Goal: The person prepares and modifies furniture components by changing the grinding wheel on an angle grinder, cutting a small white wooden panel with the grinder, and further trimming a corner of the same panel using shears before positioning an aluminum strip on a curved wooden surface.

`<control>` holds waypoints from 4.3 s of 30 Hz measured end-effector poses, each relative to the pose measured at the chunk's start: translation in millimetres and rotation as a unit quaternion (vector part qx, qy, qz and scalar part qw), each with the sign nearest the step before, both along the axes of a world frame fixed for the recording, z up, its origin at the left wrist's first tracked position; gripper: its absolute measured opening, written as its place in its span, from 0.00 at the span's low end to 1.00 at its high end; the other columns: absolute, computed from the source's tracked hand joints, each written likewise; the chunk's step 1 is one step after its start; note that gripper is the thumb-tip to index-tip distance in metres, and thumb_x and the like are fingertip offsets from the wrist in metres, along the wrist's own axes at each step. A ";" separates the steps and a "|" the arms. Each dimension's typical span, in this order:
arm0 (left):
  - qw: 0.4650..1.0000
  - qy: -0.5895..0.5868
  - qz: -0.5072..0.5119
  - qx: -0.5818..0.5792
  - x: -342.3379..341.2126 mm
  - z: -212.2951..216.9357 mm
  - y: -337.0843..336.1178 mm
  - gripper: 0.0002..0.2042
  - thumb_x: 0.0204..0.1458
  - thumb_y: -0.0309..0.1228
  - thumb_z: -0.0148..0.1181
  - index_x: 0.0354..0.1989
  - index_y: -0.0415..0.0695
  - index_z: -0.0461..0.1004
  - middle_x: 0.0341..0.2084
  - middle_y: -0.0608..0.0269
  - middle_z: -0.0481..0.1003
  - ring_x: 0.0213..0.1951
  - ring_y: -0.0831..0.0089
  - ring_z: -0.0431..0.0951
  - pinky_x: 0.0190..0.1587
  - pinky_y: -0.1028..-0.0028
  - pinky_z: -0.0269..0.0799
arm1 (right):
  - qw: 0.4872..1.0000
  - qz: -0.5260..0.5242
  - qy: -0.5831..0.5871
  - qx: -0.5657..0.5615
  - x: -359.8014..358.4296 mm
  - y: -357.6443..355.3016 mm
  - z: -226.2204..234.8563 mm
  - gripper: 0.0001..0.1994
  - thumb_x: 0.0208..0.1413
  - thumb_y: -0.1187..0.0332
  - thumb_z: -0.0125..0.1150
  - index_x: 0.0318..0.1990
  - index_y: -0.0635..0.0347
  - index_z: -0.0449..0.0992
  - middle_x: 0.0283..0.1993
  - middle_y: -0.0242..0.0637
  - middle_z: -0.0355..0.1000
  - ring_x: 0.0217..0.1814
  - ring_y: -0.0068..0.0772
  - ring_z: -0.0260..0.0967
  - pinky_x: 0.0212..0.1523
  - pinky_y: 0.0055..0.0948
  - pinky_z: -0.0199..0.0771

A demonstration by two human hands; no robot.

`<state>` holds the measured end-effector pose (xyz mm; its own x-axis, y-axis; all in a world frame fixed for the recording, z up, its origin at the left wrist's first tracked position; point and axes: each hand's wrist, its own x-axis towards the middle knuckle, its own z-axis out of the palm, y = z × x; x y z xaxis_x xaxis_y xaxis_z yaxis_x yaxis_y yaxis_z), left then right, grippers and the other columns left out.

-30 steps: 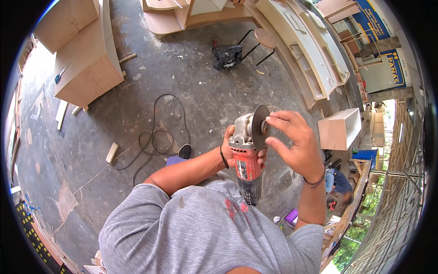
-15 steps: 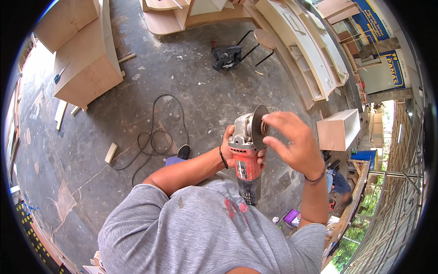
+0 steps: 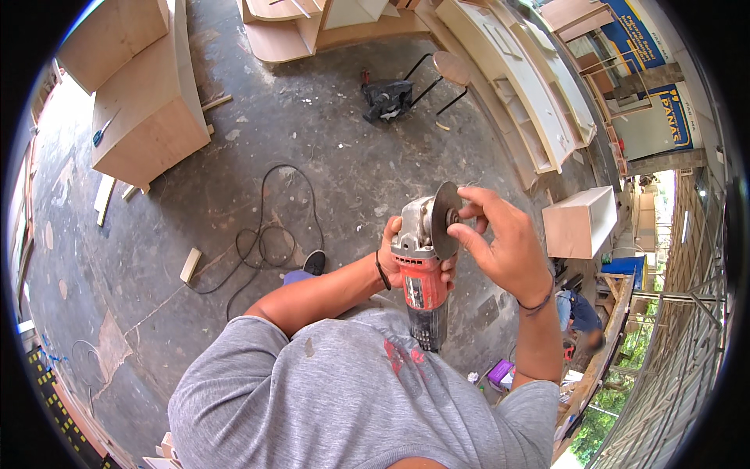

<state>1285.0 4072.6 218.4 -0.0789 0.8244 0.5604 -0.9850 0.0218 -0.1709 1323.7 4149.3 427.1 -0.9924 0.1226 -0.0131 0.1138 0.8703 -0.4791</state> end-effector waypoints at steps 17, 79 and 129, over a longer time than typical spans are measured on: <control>1.000 -0.005 0.001 0.006 2.4 2.1 -1.7 0.38 0.36 0.66 0.55 0.53 0.53 0.66 0.35 0.52 0.71 0.37 0.56 0.73 0.46 0.53 0.67 | 0.992 0.070 0.070 0.076 2.8 6.8 -8.3 0.12 0.47 0.66 0.62 0.40 0.59 0.74 0.35 0.39 0.70 0.38 0.43 0.69 0.36 0.35 0.70; 0.854 0.293 0.370 -0.218 113.0 74.5 -45.1 0.38 0.22 0.41 0.70 0.47 0.31 0.67 0.39 0.58 0.73 0.40 0.72 0.73 0.44 0.76 0.67 | 0.671 0.591 0.425 -0.142 69.4 4.4 -8.2 0.17 0.44 0.58 0.57 0.15 0.49 0.56 0.20 0.25 0.52 0.17 0.24 0.50 0.17 0.24 0.44; 0.351 0.227 0.770 -0.482 214.3 100.1 -654.8 0.34 0.21 0.34 0.71 0.43 0.36 0.66 0.34 0.61 0.72 0.39 0.75 0.73 0.44 0.75 0.67 | 0.113 0.846 0.160 -0.496 36.6 -692.2 -28.5 0.06 0.36 0.68 0.58 0.17 0.50 0.66 0.19 0.22 0.56 0.18 0.20 0.54 0.17 0.22 0.51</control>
